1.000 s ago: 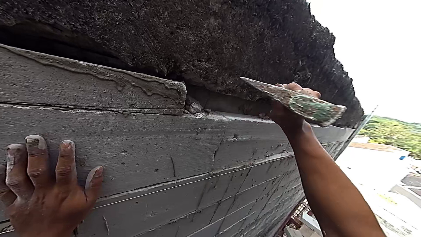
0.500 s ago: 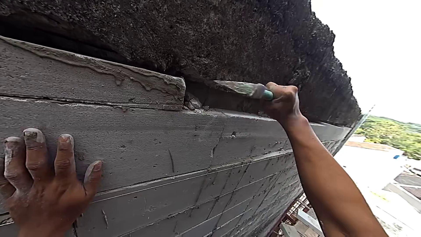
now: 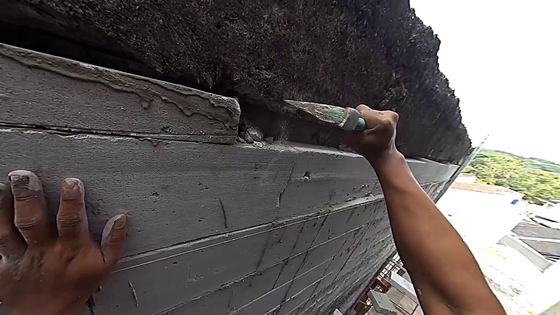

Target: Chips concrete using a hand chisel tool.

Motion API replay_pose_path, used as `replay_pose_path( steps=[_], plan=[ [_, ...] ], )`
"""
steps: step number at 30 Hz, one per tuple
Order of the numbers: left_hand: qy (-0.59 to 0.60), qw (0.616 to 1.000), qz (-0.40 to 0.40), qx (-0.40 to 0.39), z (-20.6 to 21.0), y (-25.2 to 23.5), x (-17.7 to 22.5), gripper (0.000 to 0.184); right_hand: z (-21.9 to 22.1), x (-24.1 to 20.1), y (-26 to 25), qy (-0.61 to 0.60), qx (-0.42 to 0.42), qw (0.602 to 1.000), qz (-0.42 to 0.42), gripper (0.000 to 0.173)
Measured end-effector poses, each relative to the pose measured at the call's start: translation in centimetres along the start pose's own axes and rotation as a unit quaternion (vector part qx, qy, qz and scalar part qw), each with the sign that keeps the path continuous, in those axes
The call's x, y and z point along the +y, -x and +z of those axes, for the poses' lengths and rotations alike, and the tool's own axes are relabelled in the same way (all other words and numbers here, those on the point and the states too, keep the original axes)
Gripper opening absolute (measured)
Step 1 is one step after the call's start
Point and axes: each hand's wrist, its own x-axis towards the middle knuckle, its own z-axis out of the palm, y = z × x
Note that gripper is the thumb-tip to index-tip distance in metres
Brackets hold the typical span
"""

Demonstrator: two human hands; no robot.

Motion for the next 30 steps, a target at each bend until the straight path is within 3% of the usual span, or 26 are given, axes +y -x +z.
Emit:
replay_pose_path(
  steps=[2, 3, 7, 9, 11, 13, 17, 19, 22, 23, 27, 28, 30],
  plan=[
    [0.001, 1.000, 0.002, 0.002, 0.0, 0.1, 0.0, 0.079, 0.4, -0.5, -0.1, -0.052, 0.081, 0.995, -0.035, 0.030],
    [0.000, 1.000, 0.001, 0.001, 0.0, 0.1, 0.0, 0.079, 0.5, -0.4, 0.0, -0.054, 0.084, 0.995, -0.032, 0.031],
    [-0.005, 1.000, -0.004, -0.005, -0.2, 0.1, 0.1, 0.079, 0.1, 1.1, 0.3, 0.026, -0.089, 0.994, 0.052, 0.037],
    [-0.005, 1.000, -0.002, -0.006, -0.2, 0.0, 0.1, 0.080, -0.2, 0.9, 0.5, 0.013, -0.042, 0.999, 0.024, 0.037],
    [-0.001, 1.000, -0.003, -0.002, -0.1, 0.1, 0.1, 0.079, 0.1, 0.3, 0.3, -0.040, 0.067, 0.997, -0.026, 0.028],
    [-0.002, 1.000, -0.008, -0.004, -0.1, 0.2, 0.1, 0.079, 0.5, 0.2, 0.6, -0.055, 0.095, 0.993, -0.033, 0.029],
    [-0.004, 1.000, -0.010, -0.009, -0.2, 0.2, 0.2, 0.077, -0.2, 1.5, 0.7, 0.049, -0.097, 0.992, 0.056, 0.038],
    [-0.003, 1.000, -0.010, -0.011, -0.2, 0.2, 0.1, 0.079, -0.5, 1.3, 0.7, 0.047, -0.053, 0.997, 0.030, 0.039],
    [0.001, 1.000, -0.007, -0.005, -0.1, 0.1, 0.1, 0.079, 0.1, 1.1, 0.7, -0.049, 0.092, 0.994, -0.034, 0.034],
    [0.004, 1.000, -0.008, 0.000, 0.0, 0.1, 0.1, 0.078, 0.3, 1.4, 0.8, -0.055, 0.099, 0.993, -0.035, 0.035],
    [0.004, 1.000, -0.013, -0.008, 0.1, 0.3, 0.0, 0.077, 0.0, 3.4, 1.1, 0.038, -0.095, 0.993, 0.054, 0.038],
    [0.002, 1.000, -0.010, -0.006, 0.1, 0.3, 0.0, 0.077, -0.2, 3.3, 1.0, 0.041, -0.096, 0.993, 0.047, 0.037],
    [0.001, 1.000, -0.008, -0.002, 0.2, 0.2, 0.0, 0.077, -0.2, 2.3, 0.5, 0.005, -0.024, 1.000, 0.001, 0.037]
  ],
)
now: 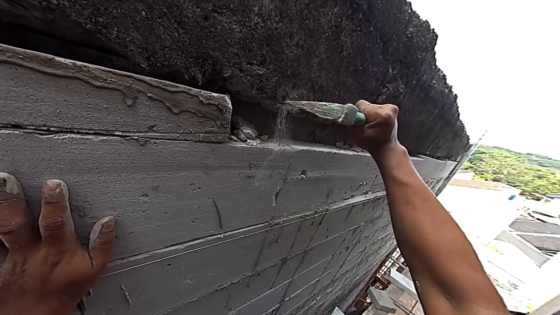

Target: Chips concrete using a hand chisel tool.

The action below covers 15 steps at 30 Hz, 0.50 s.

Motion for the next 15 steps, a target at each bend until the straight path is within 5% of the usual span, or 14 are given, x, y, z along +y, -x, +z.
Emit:
replay_pose_path(
  steps=[3, 8, 13, 15],
  plan=[
    [0.001, 1.000, -0.001, 0.002, 0.0, 0.0, 0.1, 0.077, 0.9, -1.7, -0.9, -0.076, 0.096, 0.992, -0.044, 0.032],
    [-0.012, 1.000, 0.001, -0.007, -0.3, 0.0, 0.0, 0.079, 1.1, -1.4, -1.2, 0.021, -0.085, 0.995, 0.038, 0.038],
    [-0.008, 1.000, 0.010, 0.004, -0.1, 0.0, -0.2, 0.080, 1.4, -2.1, -1.4, -0.065, 0.089, 0.993, -0.051, 0.035],
    [-0.010, 1.000, 0.006, -0.002, -0.2, 0.0, -0.1, 0.080, 1.3, -1.0, -0.6, -0.028, 0.048, 0.998, -0.027, 0.040]
  ],
)
